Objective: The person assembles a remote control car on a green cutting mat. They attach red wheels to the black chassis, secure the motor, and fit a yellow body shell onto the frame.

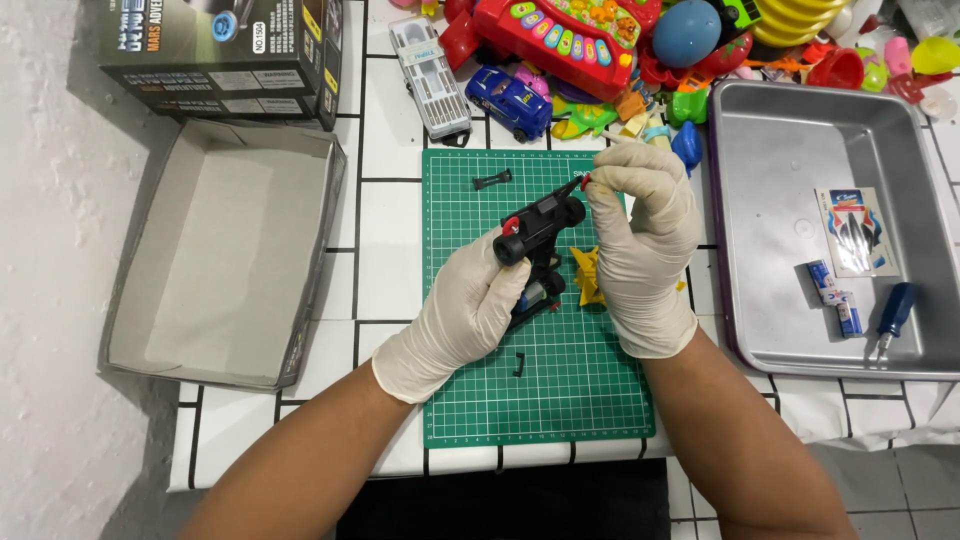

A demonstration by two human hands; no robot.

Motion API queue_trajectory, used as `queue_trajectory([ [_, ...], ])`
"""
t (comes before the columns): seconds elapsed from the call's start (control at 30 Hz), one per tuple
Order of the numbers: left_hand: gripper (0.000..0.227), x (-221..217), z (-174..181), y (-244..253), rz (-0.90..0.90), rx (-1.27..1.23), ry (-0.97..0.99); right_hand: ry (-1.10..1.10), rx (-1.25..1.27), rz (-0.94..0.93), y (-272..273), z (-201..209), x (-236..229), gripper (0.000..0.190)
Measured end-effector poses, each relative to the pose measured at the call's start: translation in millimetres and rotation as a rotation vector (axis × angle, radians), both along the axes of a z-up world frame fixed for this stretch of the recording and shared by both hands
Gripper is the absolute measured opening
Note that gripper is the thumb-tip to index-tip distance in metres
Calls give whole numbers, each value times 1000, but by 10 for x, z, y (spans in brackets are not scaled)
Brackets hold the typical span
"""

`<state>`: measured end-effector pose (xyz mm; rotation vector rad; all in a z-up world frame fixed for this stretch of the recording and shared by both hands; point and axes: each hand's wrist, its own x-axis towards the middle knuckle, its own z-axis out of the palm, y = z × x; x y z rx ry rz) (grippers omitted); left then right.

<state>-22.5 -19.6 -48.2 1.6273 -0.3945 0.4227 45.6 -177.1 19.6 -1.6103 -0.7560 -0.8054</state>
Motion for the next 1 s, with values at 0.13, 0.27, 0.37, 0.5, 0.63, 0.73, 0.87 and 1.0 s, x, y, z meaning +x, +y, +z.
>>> queue_trajectory([
  [0.13, 36, 49, -153, 4, -25, -6, -1, -13, -6, -5, 12, 3, 4, 11],
  [0.27, 35, 39, -92, 4, -22, -3, -1, -16, -29, -21, -9, -9, 14, 11],
  [0.37, 36, 45, -61, 7, -14, 12, -2, -32, -52, -30, -28, -25, 37, 11],
  [0.5, 34, 23, 40, 24, 10, 67, -24, -56, -81, -64, -29, -43, 61, 10],
  [0.63, 29, -42, 295, 23, 35, 83, -42, -87, -112, -84, -65, -68, 93, 7],
  [0.73, 27, -57, 403, 24, 21, 71, -7, -137, -149, -104, -87, -63, 98, 7],
  [0.87, 26, -63, 463, 32, 39, 115, -45, -156, -187, -116, -105, -62, 86, 6],
  [1.0, 26, -64, 457, 31, 36, 115, -33, -147, -211, -113, -111, -72, 93, 7],
])
